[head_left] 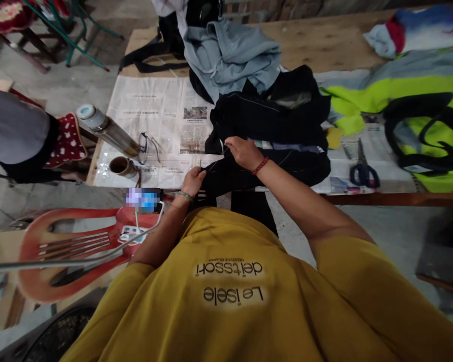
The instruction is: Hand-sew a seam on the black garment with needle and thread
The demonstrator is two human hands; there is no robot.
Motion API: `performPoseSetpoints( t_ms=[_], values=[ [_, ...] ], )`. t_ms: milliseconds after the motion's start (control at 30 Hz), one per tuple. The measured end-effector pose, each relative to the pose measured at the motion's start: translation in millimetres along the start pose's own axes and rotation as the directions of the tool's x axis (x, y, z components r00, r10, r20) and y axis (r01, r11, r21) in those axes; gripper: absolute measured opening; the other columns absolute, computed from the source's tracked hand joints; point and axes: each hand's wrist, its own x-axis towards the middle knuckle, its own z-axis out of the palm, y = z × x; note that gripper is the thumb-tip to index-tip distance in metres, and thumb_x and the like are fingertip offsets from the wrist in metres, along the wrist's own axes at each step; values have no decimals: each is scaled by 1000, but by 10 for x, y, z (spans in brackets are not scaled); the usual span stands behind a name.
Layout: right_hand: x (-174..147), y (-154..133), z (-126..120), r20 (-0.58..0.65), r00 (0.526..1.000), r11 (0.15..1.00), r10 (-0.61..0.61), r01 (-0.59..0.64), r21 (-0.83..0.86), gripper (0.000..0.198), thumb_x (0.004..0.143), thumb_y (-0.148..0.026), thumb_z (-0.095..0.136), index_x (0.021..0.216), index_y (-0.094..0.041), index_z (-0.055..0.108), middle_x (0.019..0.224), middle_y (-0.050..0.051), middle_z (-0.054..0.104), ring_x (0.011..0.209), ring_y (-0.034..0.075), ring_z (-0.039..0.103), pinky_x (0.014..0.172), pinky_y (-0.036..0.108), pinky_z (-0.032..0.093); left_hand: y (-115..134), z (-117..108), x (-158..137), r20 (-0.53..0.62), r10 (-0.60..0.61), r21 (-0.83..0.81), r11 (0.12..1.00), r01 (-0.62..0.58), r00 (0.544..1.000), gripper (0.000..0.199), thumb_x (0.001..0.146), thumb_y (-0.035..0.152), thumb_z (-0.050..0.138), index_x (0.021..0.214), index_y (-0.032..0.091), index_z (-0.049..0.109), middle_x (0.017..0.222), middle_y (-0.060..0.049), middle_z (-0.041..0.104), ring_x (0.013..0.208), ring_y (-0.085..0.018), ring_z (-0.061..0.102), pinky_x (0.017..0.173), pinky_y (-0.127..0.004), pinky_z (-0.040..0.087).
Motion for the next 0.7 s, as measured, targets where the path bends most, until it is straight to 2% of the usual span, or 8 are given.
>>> performPoseSetpoints(
  t_ms=[100, 267, 333, 400, 467, 533, 633, 700],
  values=[
    [-3, 199, -177, 105, 988, 976, -111, 128, -174, 30, 91, -14, 39, 108, -13, 63, 115, 12, 65, 115, 22, 58, 107, 46, 39, -17, 2, -1, 19, -36, -11, 999, 36, 999, 21, 80, 24, 56, 63, 17, 46, 56, 5, 39, 53, -8, 34, 51, -21, 28],
    [88, 480, -476, 23, 988, 962, -152, 154, -227, 29, 96, -26, 39, 101, -15, 66, 115, 8, 66, 118, 19, 57, 107, 49, 39, 5, 3, -6, 23, -61, -16, 998, 61, 998, 21, 80, 22, 56, 63, 18, 45, 56, 5, 38, 53, -9, 34, 51, -22, 27],
    [141, 553, -617, -33, 985, 958, -171, 158, -240, 41, 99, -32, 31, 93, -15, 68, 111, 8, 68, 115, 15, 58, 105, 44, 40, 26, 4, -14, 16, -66, -27, 997, 66, 998, 21, 79, 22, 56, 62, 18, 44, 56, 5, 37, 53, -8, 33, 51, -22, 27],
    [190, 605, -774, -76, 982, 955, -172, 147, -256, 62, 100, -34, 14, 81, -12, 69, 108, 9, 69, 115, 13, 58, 104, 38, 38, 46, 4, -24, 14, -70, -41, 997, 70, 997, 23, 79, 22, 56, 61, 18, 42, 56, 6, 36, 53, -8, 32, 51, -22, 26],
    [224, 641, -940, -78, 982, 943, -171, 140, -301, 72, 99, -35, 5, 71, -11, 67, 110, 10, 68, 119, 14, 55, 105, 36, 34, 59, 0, -33, 25, -76, -48, 996, 77, 997, 24, 79, 22, 56, 61, 18, 41, 56, 6, 34, 52, -8, 31, 51, -22, 25],
    [239, 669, -1104, -52, 983, 917, -174, 142, -371, 63, 100, -37, 14, 75, -14, 68, 116, 8, 66, 124, 16, 52, 110, 38, 30, 62, -5, -37, 37, -81, -48, 995, 83, 996, 24, 80, 23, 55, 61, 18, 41, 55, 6, 34, 52, -8, 30, 51, -22, 24],
    [234, 715, -1322, -44, 988, 894, -151, 117, -433, 27, 97, -35, 39, 100, -26, 65, 121, 0, 64, 125, 17, 50, 116, 44, 27, 55, -10, -38, 27, -81, -40, 996, 82, 996, 23, 80, 24, 56, 62, 17, 42, 56, 6, 35, 53, -8, 30, 51, -22, 24],
    [226, 760, -1439, -61, 990, 885, -131, 89, -457, 22, 95, -30, 43, 110, -29, 60, 122, -1, 63, 123, 18, 49, 116, 47, 28, 49, -11, -36, 17, -77, -34, 996, 78, 997, 24, 80, 24, 56, 62, 17, 42, 55, 6, 35, 53, -8, 30, 51, -23, 23]
  ],
)
